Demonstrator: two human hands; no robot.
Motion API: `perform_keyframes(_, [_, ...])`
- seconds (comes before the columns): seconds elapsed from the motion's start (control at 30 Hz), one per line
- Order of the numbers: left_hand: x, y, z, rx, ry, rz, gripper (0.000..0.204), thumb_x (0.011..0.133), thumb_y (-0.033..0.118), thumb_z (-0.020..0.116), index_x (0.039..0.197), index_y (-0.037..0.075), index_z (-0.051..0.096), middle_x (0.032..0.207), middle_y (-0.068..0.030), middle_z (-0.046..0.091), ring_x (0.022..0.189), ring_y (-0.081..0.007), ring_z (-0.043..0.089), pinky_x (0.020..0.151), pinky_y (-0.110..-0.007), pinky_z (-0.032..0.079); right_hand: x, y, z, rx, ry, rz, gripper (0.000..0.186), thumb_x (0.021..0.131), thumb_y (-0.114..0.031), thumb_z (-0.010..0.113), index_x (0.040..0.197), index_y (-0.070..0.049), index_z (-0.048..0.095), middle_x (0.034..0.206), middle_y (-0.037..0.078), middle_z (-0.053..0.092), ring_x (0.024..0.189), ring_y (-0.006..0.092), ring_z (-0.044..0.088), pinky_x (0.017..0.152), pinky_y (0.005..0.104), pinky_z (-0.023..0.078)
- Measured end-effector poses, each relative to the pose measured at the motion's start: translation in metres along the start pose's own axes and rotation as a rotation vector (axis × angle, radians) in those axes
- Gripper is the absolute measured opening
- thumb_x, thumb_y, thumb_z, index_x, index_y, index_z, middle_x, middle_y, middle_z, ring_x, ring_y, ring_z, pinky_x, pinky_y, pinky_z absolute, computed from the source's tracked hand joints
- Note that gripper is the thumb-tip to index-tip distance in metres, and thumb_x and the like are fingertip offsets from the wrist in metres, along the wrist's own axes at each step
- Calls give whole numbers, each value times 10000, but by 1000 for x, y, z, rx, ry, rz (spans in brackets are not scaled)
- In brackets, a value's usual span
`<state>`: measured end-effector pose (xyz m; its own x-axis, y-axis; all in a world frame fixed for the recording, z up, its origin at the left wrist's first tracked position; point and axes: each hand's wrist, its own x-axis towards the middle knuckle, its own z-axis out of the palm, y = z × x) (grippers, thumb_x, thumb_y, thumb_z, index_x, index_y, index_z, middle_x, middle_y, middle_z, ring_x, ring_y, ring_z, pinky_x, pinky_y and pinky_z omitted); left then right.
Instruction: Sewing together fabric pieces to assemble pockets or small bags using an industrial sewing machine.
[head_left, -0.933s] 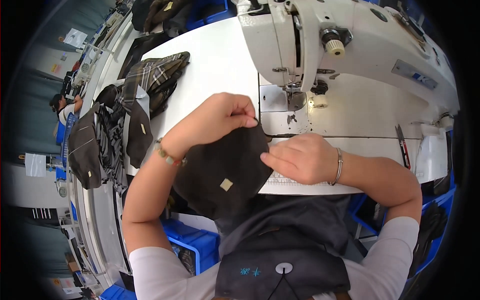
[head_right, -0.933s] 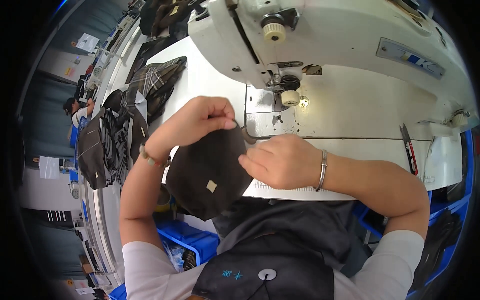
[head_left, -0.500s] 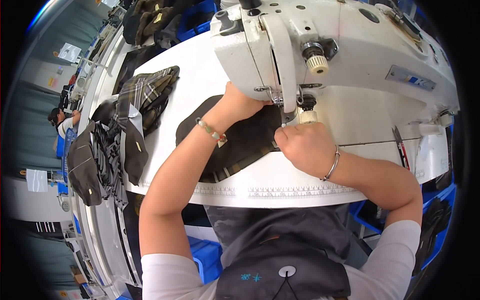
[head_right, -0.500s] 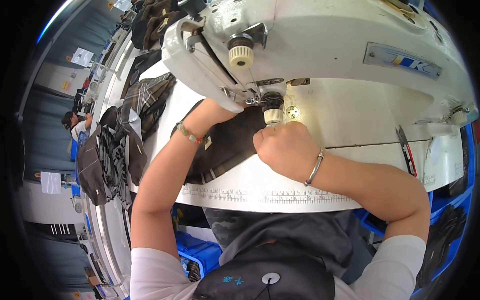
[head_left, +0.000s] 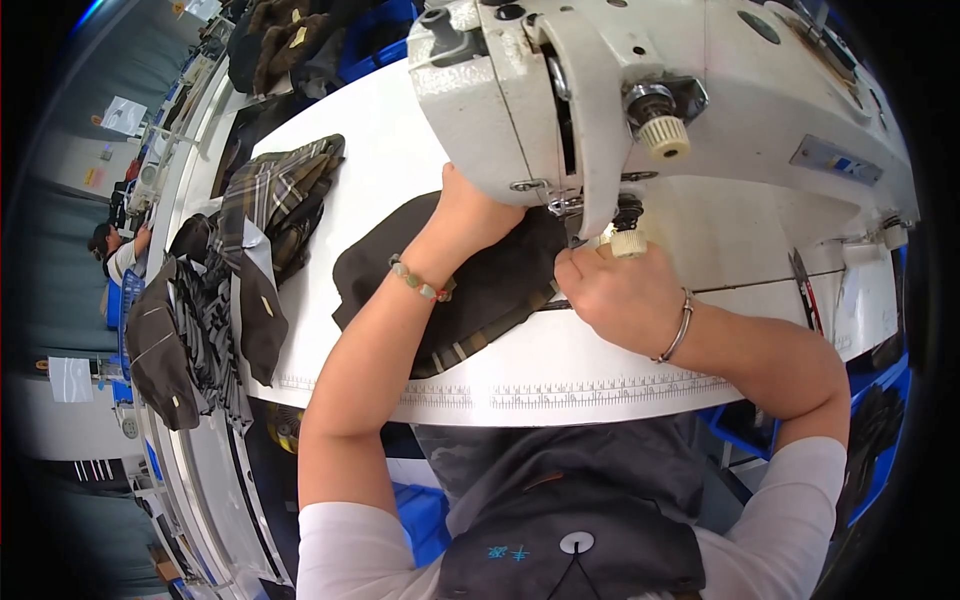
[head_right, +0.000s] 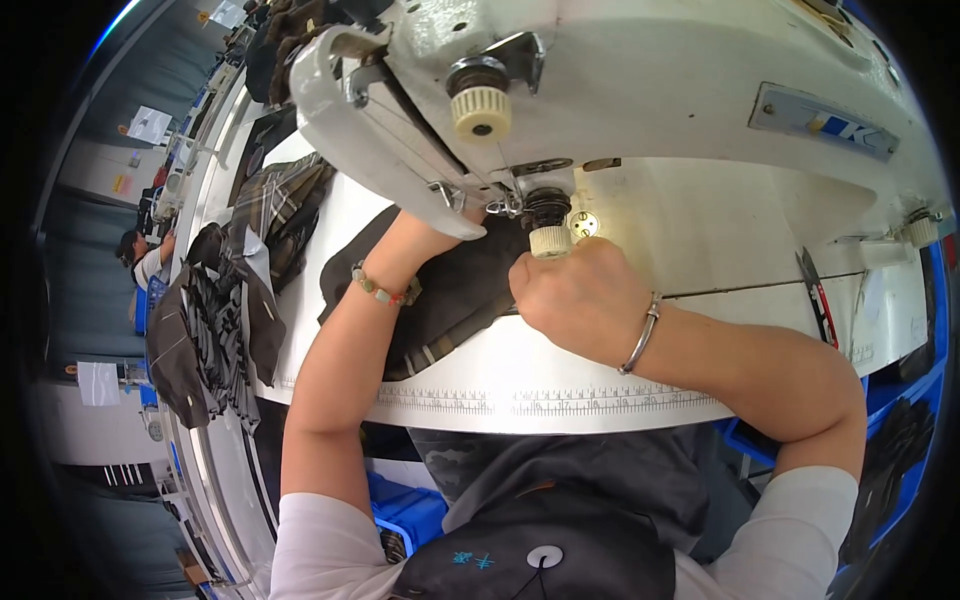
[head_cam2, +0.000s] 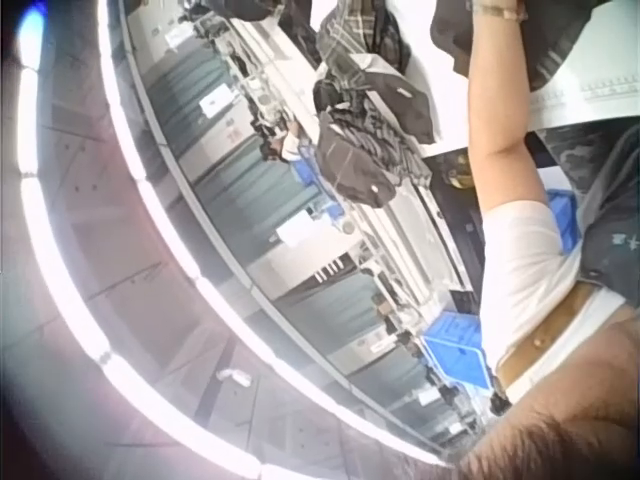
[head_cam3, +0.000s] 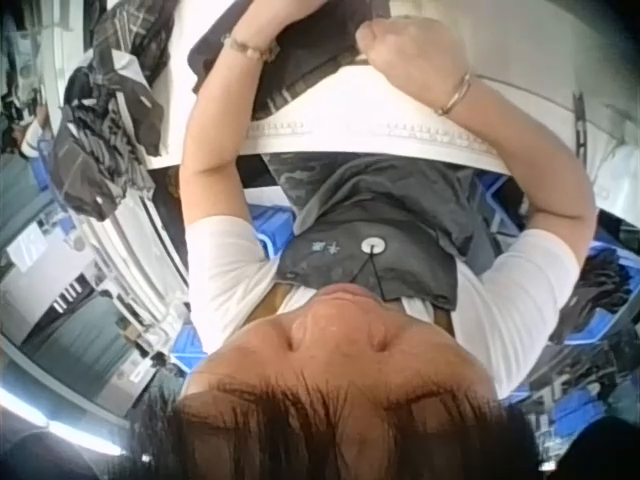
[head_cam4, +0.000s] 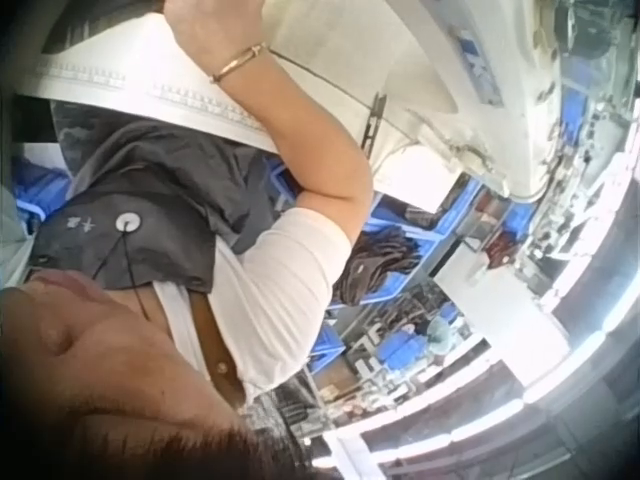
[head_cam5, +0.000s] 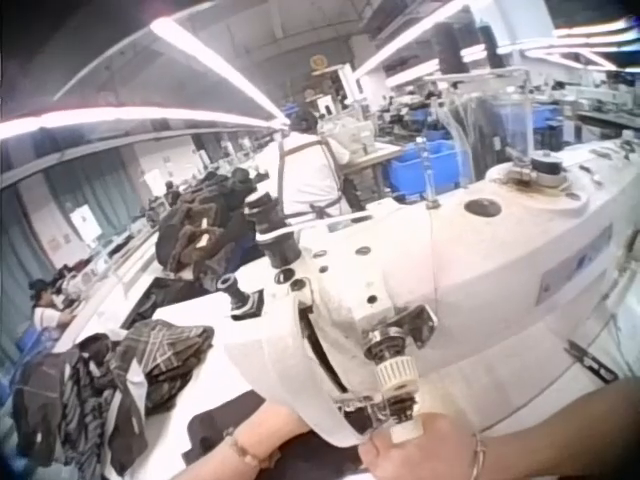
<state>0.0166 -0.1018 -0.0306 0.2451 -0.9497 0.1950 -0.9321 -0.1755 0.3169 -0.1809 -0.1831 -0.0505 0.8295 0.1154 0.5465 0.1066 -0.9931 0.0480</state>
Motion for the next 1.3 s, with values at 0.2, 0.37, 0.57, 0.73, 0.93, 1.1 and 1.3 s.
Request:
perform_keyframes(0.2, [-12, -7, -5, -4, 158, 9, 210, 715, 33, 695, 921, 64, 720, 898, -133, 704, 872, -355, 666, 723, -438, 521, 1, 1, 8, -15, 31, -15, 238, 673, -115, 636, 869, 6, 695, 528, 22, 543, 443, 174, 569, 413, 308, 418])
perform_keyframes(0.37, [-43, 27, -39, 80, 74, 5, 319, 719, 35, 693, 1036, 65, 712, 1106, -135, 682, 1063, -319, 628, 879, -429, 495, -4, 3, 5, -5, -30, 40, 243, 674, -125, 643, 876, -5, 704, 507, 24, 558, 474, 183, 600, 431, 310, 443])
perform_keyframes(0.57, [-68, 45, -34, 73, -32, 203, 521, 692, -35, 648, 1197, 92, 652, 1042, -85, 725, 931, -323, 670, 816, -410, 545, -1, -7, -6, 21, -29, -10, 173, 706, -142, 649, 832, -31, 692, 841, 104, 661, 494, 172, 603, 435, 307, 442])
perform_keyframes(0.73, [-57, 25, -27, 79, 35, 234, 290, 719, -56, 609, 961, 76, 697, 871, -57, 687, 799, -272, 645, 708, -366, 514, -9, -21, -1, 103, -60, -16, 250, 759, -122, 624, 956, 8, 704, 1061, 199, 686, 486, 154, 602, 420, 287, 462])
perform_keyframes(0.93, [-50, 9, -5, -76, 186, 232, 188, 723, 25, 642, 877, 115, 700, 800, -48, 658, 736, -267, 623, 653, -357, 497, -9, -23, -9, 112, -126, -65, 313, 756, -120, 609, 990, 73, 689, 1041, 334, 675, 473, 166, 619, 389, 311, 468])
perform_keyframes(1.1, [-48, 19, -7, -149, 125, 177, 181, 716, 121, 709, 897, 116, 717, 850, -52, 689, 727, -274, 631, 627, -356, 514, -8, -23, -7, 135, -102, -80, 326, 735, -109, 609, 980, 94, 682, 1036, 347, 669, 492, 173, 636, 401, 313, 482])
perform_keyframes(1.3, [-46, 22, -13, -148, 56, 179, 189, 754, 151, 733, 937, 105, 740, 893, -49, 714, 723, -271, 652, 639, -348, 533, -11, -22, -6, 99, -146, -85, 334, 767, -113, 614, 1039, 69, 680, 1112, 286, 669, 477, 152, 593, 428, 285, 467])
